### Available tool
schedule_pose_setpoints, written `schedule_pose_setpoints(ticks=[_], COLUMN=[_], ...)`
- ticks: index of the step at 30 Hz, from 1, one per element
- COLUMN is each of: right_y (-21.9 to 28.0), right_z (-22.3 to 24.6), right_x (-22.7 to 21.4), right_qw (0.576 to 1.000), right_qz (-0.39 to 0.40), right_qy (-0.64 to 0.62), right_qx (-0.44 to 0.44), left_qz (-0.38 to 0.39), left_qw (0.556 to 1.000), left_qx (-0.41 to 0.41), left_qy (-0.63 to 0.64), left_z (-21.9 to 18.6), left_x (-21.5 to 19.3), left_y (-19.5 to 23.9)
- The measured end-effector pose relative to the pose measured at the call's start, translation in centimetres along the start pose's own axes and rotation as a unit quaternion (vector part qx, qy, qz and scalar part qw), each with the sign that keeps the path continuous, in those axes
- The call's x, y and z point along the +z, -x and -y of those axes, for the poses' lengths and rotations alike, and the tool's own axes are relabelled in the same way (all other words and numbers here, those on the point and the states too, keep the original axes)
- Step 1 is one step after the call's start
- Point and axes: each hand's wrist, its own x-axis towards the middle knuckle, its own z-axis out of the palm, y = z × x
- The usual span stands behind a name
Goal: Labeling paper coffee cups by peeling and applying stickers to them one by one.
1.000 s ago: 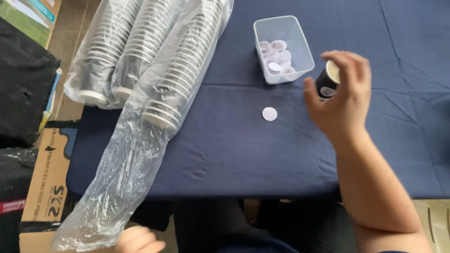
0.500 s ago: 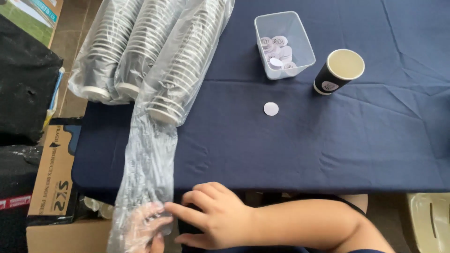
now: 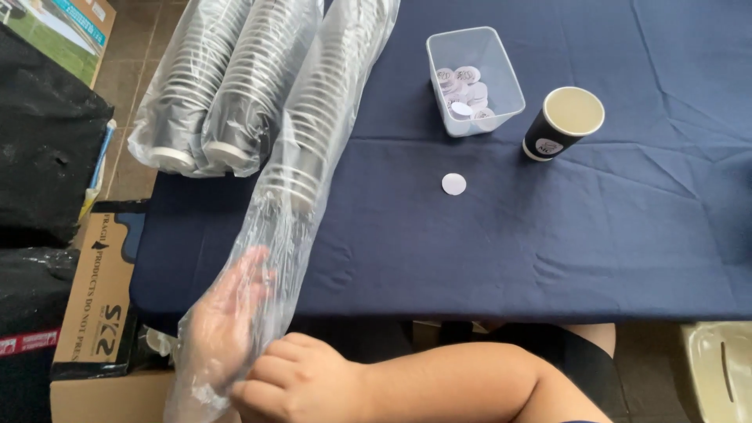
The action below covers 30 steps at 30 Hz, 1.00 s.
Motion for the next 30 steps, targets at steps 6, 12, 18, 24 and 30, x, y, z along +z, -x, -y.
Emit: schedule_pose_setpoints(ticks=[6, 12, 18, 24, 30], right_y=[-0.3, -0.1, -3.2, -3.9, -4.3], right_z=[0.4, -1.8, -7.1, -13.8, -16.3], right_x=[0.6, 0.3, -5.0, -6.9, -6.3], right_qw=[0.998, 0.994, 0.984, 0.904, 0.920], right_qz=[0.034, 0.095, 0.002, 0.133, 0.205], right_qy=[-0.039, -0.059, 0.142, 0.361, 0.275], right_qx=[-0.023, -0.013, 0.109, 0.187, 0.189], left_qz=[-0.027, -0.114, -0.190, -0.162, -0.197], left_qw=[0.995, 0.937, 0.924, 0.885, 0.896], left_qx=[0.090, 0.277, 0.280, 0.297, 0.197], left_qy=[-0.019, -0.182, -0.178, -0.319, -0.346], left_z=[1.7, 4.9, 3.3, 3.6, 8.8], left_x=[1.3, 5.3, 7.1, 6.5, 7.0], left_y=[-1.1, -7.6, -7.4, -9.0, -8.6])
